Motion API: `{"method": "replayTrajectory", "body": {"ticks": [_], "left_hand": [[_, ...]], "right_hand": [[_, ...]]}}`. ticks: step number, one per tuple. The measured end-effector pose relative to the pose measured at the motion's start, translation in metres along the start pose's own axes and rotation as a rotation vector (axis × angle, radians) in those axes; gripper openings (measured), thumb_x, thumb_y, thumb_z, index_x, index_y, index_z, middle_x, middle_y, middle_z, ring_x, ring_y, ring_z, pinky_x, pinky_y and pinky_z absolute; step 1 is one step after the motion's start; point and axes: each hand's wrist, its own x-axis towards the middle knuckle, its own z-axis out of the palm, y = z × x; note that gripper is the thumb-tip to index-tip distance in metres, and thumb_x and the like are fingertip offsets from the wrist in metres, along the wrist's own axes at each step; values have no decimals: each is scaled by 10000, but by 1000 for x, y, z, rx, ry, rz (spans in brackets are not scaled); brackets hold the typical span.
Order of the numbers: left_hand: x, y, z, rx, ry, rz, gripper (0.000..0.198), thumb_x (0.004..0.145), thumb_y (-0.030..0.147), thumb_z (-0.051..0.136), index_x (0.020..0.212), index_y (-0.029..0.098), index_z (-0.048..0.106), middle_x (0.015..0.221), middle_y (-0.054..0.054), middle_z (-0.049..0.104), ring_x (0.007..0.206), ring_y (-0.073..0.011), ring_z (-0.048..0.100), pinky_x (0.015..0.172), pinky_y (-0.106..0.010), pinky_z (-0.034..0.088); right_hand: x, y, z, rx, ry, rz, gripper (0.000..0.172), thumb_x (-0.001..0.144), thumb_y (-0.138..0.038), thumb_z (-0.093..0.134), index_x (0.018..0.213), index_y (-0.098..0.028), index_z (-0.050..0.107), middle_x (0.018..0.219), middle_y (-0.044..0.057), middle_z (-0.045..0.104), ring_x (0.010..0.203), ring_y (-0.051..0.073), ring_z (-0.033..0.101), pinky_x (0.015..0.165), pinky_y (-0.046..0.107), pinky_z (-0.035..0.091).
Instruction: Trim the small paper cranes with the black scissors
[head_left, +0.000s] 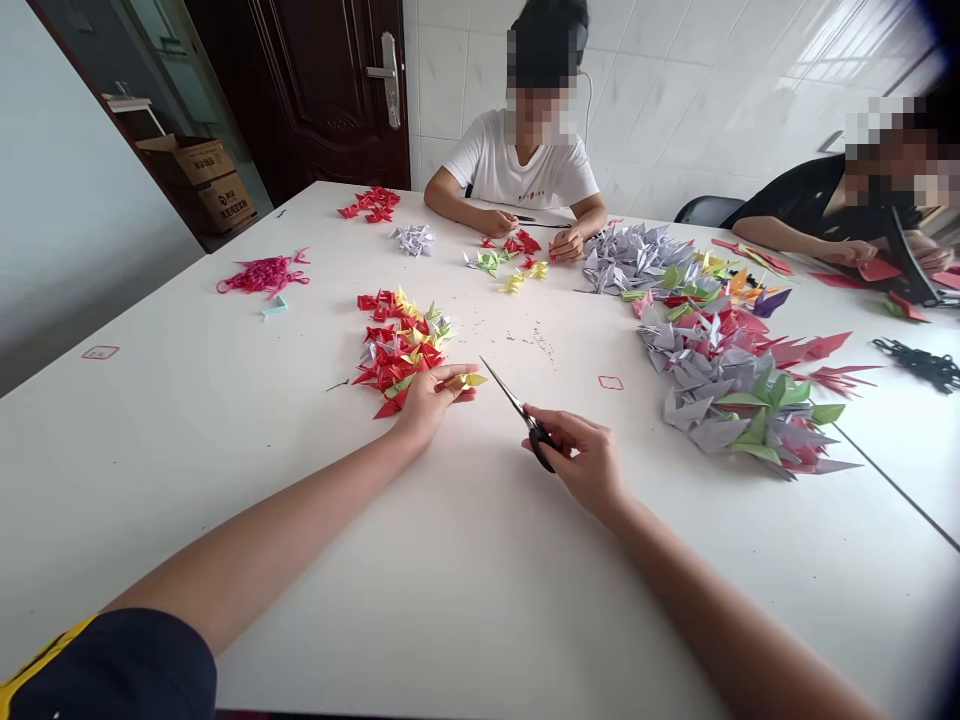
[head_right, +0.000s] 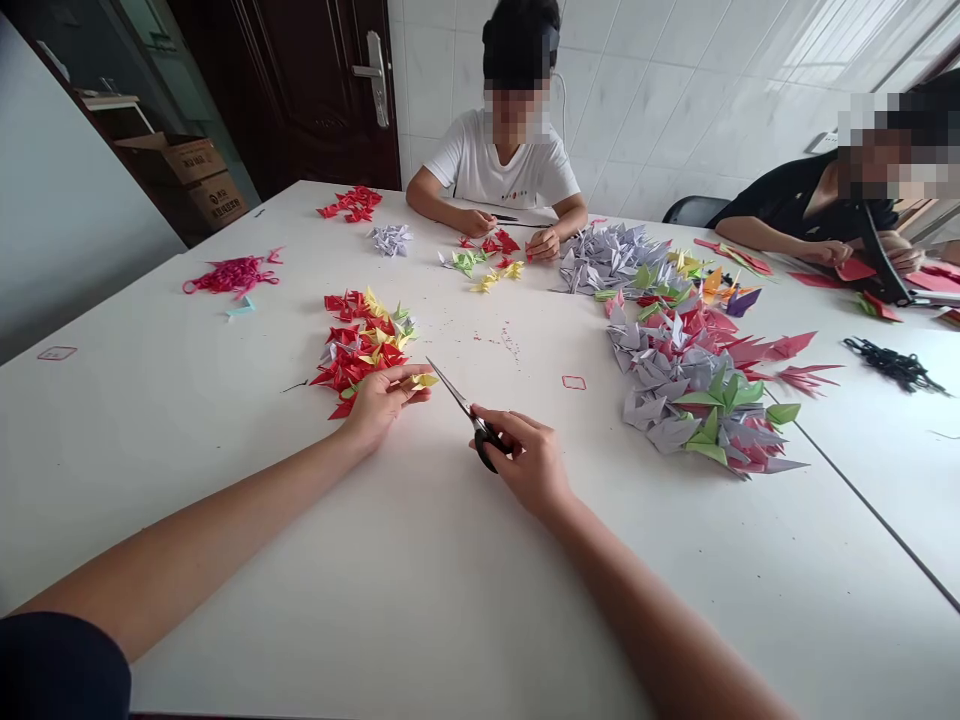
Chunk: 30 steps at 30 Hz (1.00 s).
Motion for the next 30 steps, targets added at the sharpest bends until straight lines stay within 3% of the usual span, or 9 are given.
{"method": "replayTrajectory", "body": {"ticks": [8, 18, 30], "left_hand": [[1, 3, 1, -128, 19, -13, 347, 684, 277, 769, 999, 138, 722, 984, -74, 679, 815, -135, 648, 959, -377, 510], [2, 2, 2, -178, 47, -24, 333, 612, 249, 810, 897, 127, 688, 903, -57, 684, 795, -141, 662, 918, -381, 536], [-3, 6, 3, -55, 74, 57, 353, 655, 363, 798, 871, 115, 669, 761, -43, 663, 705, -154, 664, 817, -374, 560]], "right_hand": [[5, 0, -9, -178, -53, -142, 294, 778, -181, 634, 1056, -229, 717, 714, -2, 590, 547, 102, 421, 509, 248, 380], [5, 0, -10, -175, -98, -18, 284, 773, -261, 624, 1039, -257, 726, 725, 17, 597, 572, 132, 433, 534, 274, 383], [9, 0, -18, -152, -120, 14, 277, 758, -268, 644, 1014, -255, 749, 732, 15, 615, 564, 125, 398, 525, 275, 341]]}}
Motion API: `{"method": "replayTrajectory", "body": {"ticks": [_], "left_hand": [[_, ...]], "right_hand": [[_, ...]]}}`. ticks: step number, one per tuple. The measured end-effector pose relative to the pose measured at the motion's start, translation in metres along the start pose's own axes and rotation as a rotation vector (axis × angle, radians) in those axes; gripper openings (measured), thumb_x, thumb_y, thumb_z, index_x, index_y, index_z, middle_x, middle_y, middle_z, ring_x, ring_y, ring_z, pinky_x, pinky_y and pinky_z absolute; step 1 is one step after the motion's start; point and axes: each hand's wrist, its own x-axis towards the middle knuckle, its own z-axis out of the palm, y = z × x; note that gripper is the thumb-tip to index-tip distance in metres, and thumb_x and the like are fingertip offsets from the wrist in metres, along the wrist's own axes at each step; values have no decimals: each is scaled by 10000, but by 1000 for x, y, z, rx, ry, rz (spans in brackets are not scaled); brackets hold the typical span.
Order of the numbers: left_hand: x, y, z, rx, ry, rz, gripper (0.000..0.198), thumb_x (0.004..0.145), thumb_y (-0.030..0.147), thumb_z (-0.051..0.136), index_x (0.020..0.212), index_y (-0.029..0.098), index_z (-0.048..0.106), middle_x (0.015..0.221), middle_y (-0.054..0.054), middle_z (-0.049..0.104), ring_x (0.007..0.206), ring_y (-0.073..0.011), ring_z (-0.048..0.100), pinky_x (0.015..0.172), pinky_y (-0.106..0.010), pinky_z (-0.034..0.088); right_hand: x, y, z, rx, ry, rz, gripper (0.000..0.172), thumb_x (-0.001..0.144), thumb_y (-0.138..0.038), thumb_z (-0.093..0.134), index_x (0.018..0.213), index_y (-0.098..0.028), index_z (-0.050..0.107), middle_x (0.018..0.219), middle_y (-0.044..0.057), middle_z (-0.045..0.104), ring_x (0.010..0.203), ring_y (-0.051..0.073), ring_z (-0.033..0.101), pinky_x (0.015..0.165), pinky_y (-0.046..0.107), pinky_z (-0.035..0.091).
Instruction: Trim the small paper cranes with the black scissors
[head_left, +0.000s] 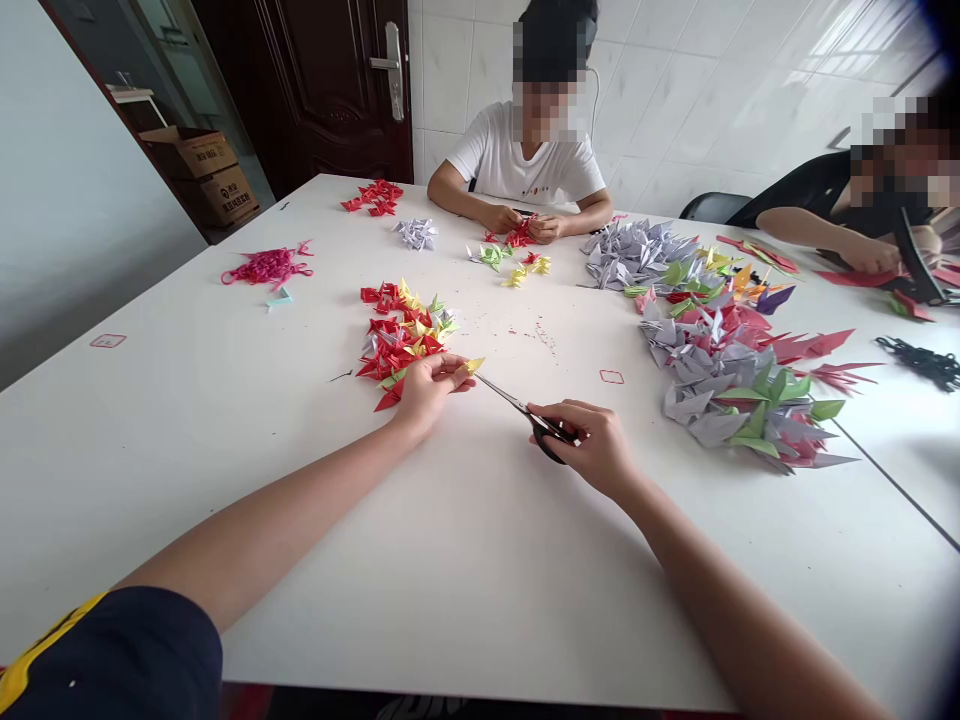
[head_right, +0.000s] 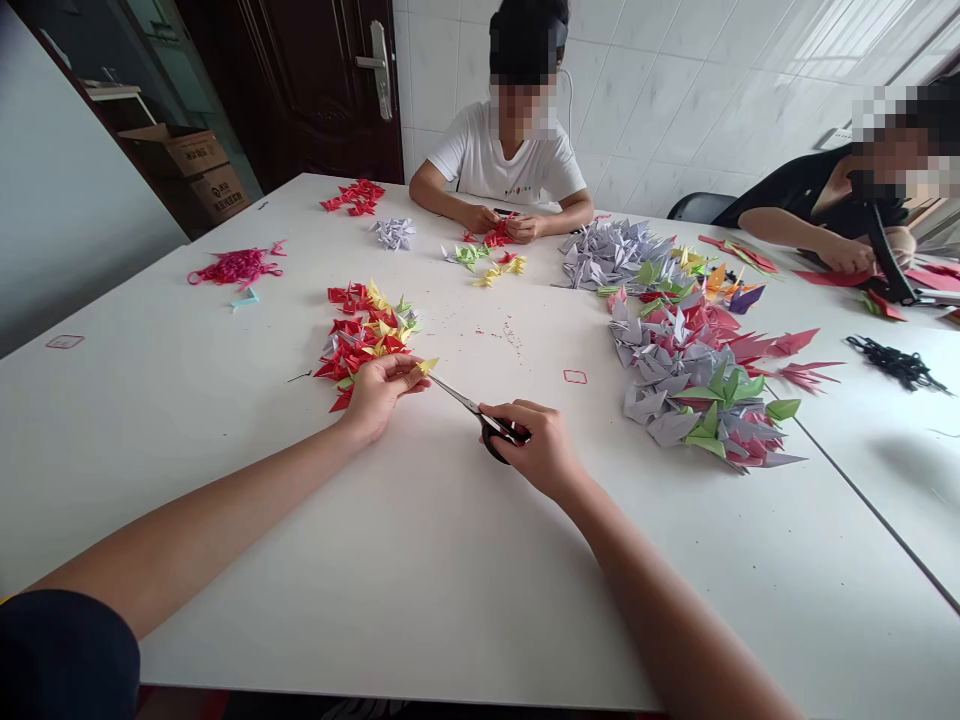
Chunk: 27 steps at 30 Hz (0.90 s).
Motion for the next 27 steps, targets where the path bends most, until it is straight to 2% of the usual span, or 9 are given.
{"method": "replayTrajectory", "body": {"ticks": [4, 19, 23, 27], "left_hand": [[0, 0, 0, 71, 6, 12, 351, 665, 386, 792, 859, 115, 681, 800, -59, 676, 694, -154, 664, 782, -363, 569], [10, 5, -5, 97, -15, 32, 375, 640, 369, 810, 875, 102, 690, 838, -82, 692, 699, -172, 674, 753, -363, 581], [13, 3, -6, 65, 6, 46, 344, 660, 354, 791, 877, 115, 676, 832, -66, 684, 711, -164, 674, 761, -349, 576], [13, 2, -6, 60, 11, 71, 308, 688, 351, 763, 869, 126, 654, 820, -54, 676, 726, -154, 671, 775, -333, 565]], "right_hand": [[0, 1, 1, 46, 34, 36, 296, 741, -231, 631, 1012, -261, 748, 756, 12, 631, 564, 123, 400, 535, 274, 362], [2, 6, 10, 4, -44, 38, 306, 742, -248, 616, 1019, -258, 747, 745, 13, 614, 596, 134, 446, 553, 272, 360], [3, 9, 15, 22, -20, 49, 291, 730, -244, 640, 999, -261, 747, 730, 0, 593, 596, 125, 437, 555, 269, 350], [4, 12, 18, 202, 46, 179, 312, 735, -303, 672, 1034, -230, 726, 726, 2, 591, 580, 117, 455, 532, 265, 358]]}}
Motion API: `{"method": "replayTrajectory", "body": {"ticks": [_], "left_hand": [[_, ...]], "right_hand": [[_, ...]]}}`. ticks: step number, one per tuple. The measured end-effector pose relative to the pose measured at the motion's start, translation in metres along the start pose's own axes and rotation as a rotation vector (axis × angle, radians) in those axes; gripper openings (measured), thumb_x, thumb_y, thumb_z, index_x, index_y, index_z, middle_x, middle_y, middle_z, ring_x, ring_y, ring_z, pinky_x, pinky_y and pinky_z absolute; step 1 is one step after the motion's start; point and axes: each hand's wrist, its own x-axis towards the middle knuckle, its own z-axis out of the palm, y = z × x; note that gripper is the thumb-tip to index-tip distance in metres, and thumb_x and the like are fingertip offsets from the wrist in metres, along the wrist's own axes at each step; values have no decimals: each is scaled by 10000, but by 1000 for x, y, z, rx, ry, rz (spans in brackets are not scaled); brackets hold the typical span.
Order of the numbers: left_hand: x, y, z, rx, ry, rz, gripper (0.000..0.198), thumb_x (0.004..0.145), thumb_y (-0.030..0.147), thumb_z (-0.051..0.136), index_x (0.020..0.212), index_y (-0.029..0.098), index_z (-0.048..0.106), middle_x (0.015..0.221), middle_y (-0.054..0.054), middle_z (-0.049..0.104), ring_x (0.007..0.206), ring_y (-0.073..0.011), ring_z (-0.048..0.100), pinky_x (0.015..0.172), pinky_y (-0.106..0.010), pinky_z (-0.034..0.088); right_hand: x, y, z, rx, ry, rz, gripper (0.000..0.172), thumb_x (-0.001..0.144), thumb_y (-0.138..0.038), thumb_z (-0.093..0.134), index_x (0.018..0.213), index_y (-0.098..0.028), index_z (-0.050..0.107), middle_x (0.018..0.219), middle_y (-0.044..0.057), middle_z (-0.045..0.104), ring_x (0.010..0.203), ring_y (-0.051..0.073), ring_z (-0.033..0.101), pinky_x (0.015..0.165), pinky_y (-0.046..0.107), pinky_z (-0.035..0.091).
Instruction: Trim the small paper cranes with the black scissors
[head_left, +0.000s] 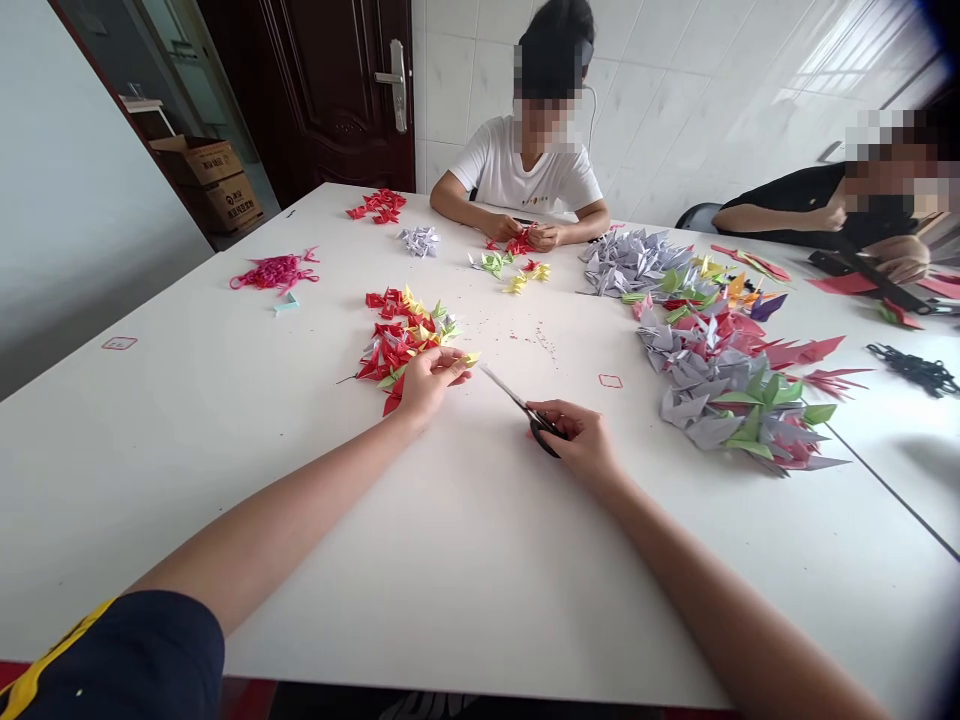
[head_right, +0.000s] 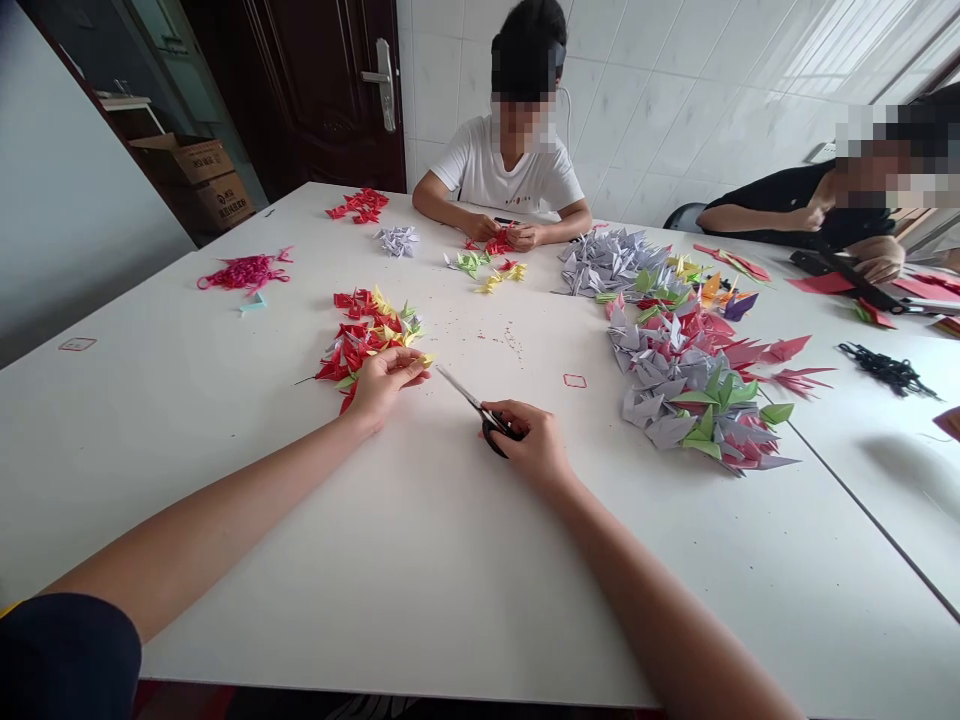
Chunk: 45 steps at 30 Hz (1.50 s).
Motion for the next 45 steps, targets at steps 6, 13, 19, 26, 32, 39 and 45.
{"method": "replayTrajectory", "body": {"ticks": [6, 13, 19, 26, 32, 39, 45], "left_hand": [[2, -6, 1, 120, -53, 39, 280, 720, 343, 722, 892, 129, 666, 842, -69, 680, 728, -158, 665, 706, -295, 545], [10, -13, 9, 247, -116, 40, 279, 724, 367, 725, 894, 151, 678, 845, -69, 677, 655, -134, 640, 609, -246, 513], [23, -7, 10, 167, -110, 4, 344, 688, 386, 768, 890, 137, 645, 868, -62, 656, 635, -113, 633, 646, -266, 543], [30, -8, 6, 66, -108, -18, 324, 693, 331, 766, 921, 133, 647, 832, -39, 634, 647, -105, 632, 713, -286, 547], [29, -4, 5, 15, -86, -54, 247, 701, 259, 742, 881, 134, 628, 772, -24, 622, 636, -97, 612, 696, -266, 527], [29, -2, 6, 5, -65, -63, 212, 723, 229, 700, 827, 159, 530, 772, 7, 575, 634, -85, 596, 676, -248, 521], [29, -3, 5, 37, -84, -38, 273, 719, 307, 731, 868, 153, 561, 783, -1, 570, 638, -83, 589, 676, -253, 527]], "right_hand": [[4, 0, 5, 183, 156, 117, 433, 693, -479, 725, 1026, -206, 686, 674, -7, 551, 517, 109, 421, 434, 243, 333], [15, -5, 8, -50, 297, 37, 311, 715, -421, 685, 953, -221, 690, 667, -16, 548, 519, 101, 391, 481, 247, 308], [26, -7, 11, -28, 248, 7, 269, 712, -347, 675, 944, -217, 711, 648, -24, 558, 515, 95, 366, 487, 249, 292], [28, 4, 6, 233, 117, 23, 353, 688, -352, 717, 995, -180, 712, 677, 6, 615, 612, 133, 548, 561, 264, 404], [34, 10, -1, 281, -63, 10, 360, 687, -343, 733, 1006, -177, 719, 733, 36, 676, 629, 150, 587, 587, 286, 461], [34, 11, -1, 264, -52, 47, 343, 710, -356, 726, 1003, -177, 717, 716, 33, 655, 681, 184, 638, 567, 274, 442], [32, 8, 0, 202, -62, 58, 353, 728, -340, 700, 1035, -166, 712, 718, 40, 668, 623, 157, 591, 519, 262, 387]]}}
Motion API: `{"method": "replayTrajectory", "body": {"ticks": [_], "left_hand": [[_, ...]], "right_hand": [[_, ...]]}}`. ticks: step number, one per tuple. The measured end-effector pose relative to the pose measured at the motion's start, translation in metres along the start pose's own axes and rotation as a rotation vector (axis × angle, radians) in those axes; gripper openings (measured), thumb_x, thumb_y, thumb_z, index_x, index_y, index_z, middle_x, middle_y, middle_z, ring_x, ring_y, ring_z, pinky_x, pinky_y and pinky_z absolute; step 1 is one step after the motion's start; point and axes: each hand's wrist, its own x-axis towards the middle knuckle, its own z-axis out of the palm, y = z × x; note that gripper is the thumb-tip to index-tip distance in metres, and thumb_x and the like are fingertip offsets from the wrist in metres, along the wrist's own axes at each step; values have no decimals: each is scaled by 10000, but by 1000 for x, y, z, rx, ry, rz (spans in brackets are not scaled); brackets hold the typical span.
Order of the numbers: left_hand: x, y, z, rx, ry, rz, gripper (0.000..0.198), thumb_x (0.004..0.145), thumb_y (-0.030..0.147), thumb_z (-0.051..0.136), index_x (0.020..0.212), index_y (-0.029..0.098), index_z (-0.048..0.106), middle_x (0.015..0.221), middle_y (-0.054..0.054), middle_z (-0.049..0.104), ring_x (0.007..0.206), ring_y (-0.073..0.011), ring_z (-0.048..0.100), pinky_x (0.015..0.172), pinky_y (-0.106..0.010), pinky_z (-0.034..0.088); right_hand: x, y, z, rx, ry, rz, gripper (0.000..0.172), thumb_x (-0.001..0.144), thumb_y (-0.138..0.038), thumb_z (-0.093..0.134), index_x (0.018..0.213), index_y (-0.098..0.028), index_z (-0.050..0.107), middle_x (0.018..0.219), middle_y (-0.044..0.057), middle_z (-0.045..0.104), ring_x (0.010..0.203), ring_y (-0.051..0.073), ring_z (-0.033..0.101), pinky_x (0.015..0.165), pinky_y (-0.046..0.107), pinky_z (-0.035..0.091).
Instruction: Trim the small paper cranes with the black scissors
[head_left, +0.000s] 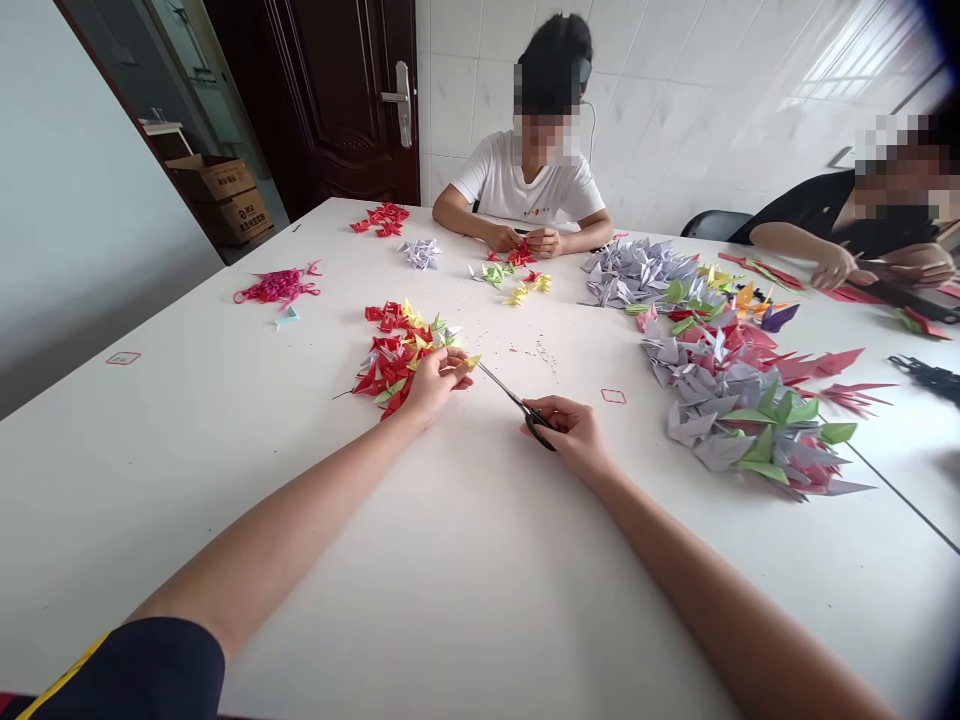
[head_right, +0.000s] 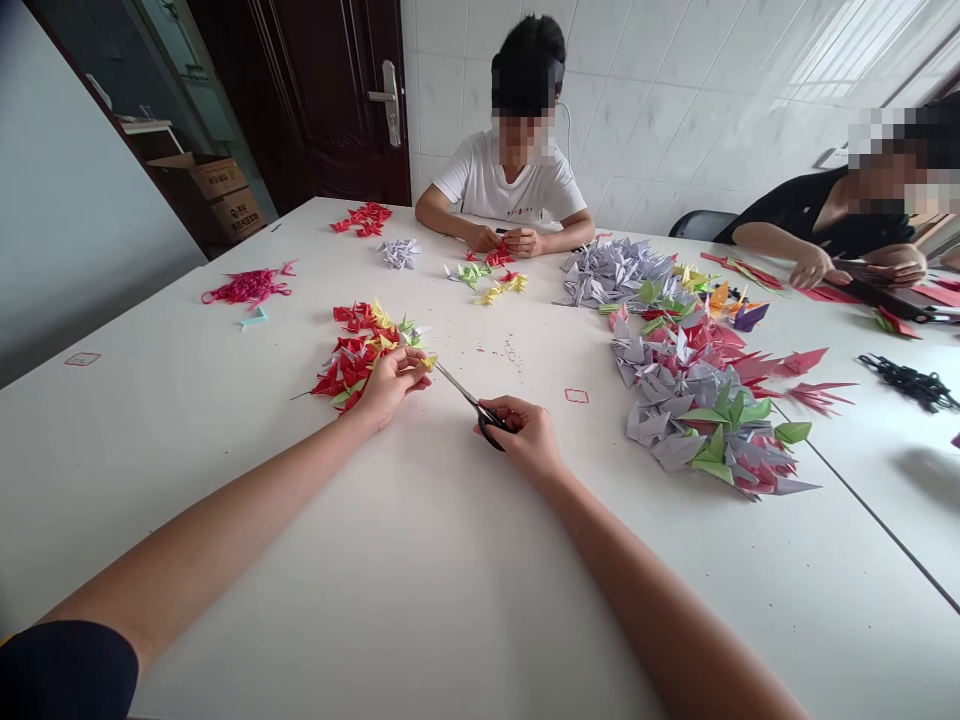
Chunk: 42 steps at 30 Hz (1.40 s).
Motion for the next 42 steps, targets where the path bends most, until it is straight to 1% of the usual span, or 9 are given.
{"method": "replayTrajectory", "body": {"ticks": [6, 11, 13, 16, 20, 24, 30, 36, 42], "left_hand": [[2, -1, 0, -10, 5, -20, 307, 693, 312, 757, 898, 143, 605, 802, -17, 592, 654, -94, 609, 701, -268, 536], [3, -4, 0, -16, 11, -17, 281, 702, 295, 736, 912, 150, 617, 816, -20, 612, 651, -95, 617, 688, -261, 532], [3, -4, -1, -12, -1, -10, 275, 705, 293, 731, 914, 152, 621, 812, -18, 612, 658, -98, 621, 688, -258, 530], [3, -4, 0, -8, -2, -9, 277, 701, 301, 737, 905, 151, 625, 792, -13, 604, 656, -97, 617, 691, -260, 532], [3, -3, 0, -16, 17, -14, 260, 712, 286, 731, 905, 151, 622, 791, -13, 602, 649, -98, 618, 699, -271, 539], [1, -2, 1, -28, 23, -24, 235, 713, 240, 723, 902, 147, 618, 808, -15, 603, 655, -94, 617, 726, -283, 547], [0, -2, 2, -23, 33, -20, 218, 695, 217, 714, 877, 143, 620, 775, -2, 589, 631, -83, 601, 707, -272, 543], [1, -2, 1, -22, 37, -23, 225, 697, 223, 708, 888, 142, 621, 769, -12, 602, 631, -90, 605, 703, -276, 537], [0, -2, 1, -14, 39, -16, 221, 696, 218, 703, 884, 140, 618, 734, -8, 592, 632, -95, 601, 699, -278, 532]], "right_hand": [[-1, 0, 1, -31, 11, -9, 353, 726, -329, 693, 1037, -164, 715, 723, 49, 674, 639, 169, 591, 525, 277, 413], [-4, 0, 0, 57, 136, -58, 341, 719, -307, 703, 1033, -175, 708, 746, 46, 672, 669, 175, 614, 578, 299, 467], [-4, -1, 0, 70, 105, -50, 337, 719, -293, 696, 1035, -175, 709, 762, 50, 680, 673, 179, 623, 584, 303, 468], [-3, -2, 0, 14, 29, -38, 321, 716, -273, 676, 1018, -173, 716, 777, 57, 699, 666, 180, 619, 562, 296, 442], [-1, -3, 1, -41, 20, -18, 314, 722, -269, 658, 1012, -168, 720, 734, 49, 705, 612, 156, 570, 528, 279, 394], [-1, -3, 1, -47, -18, 0, 334, 717, -252, 653, 1032, -162, 716, 769, 60, 725, 619, 149, 553, 538, 273, 391], [-1, -4, 1, -73, -17, 0, 336, 708, -237, 648, 1030, -172, 720, 782, 53, 732, 606, 133, 520, 547, 264, 392], [-1, -6, 1, -63, -20, -10, 363, 702, -266, 649, 1037, -148, 722, 769, 66, 725, 601, 143, 516, 536, 274, 383], [-1, -4, 2, -159, 5, -52, 332, 693, -269, 639, 995, -180, 745, 750, 41, 710, 561, 122, 441, 519, 268, 356]]}}
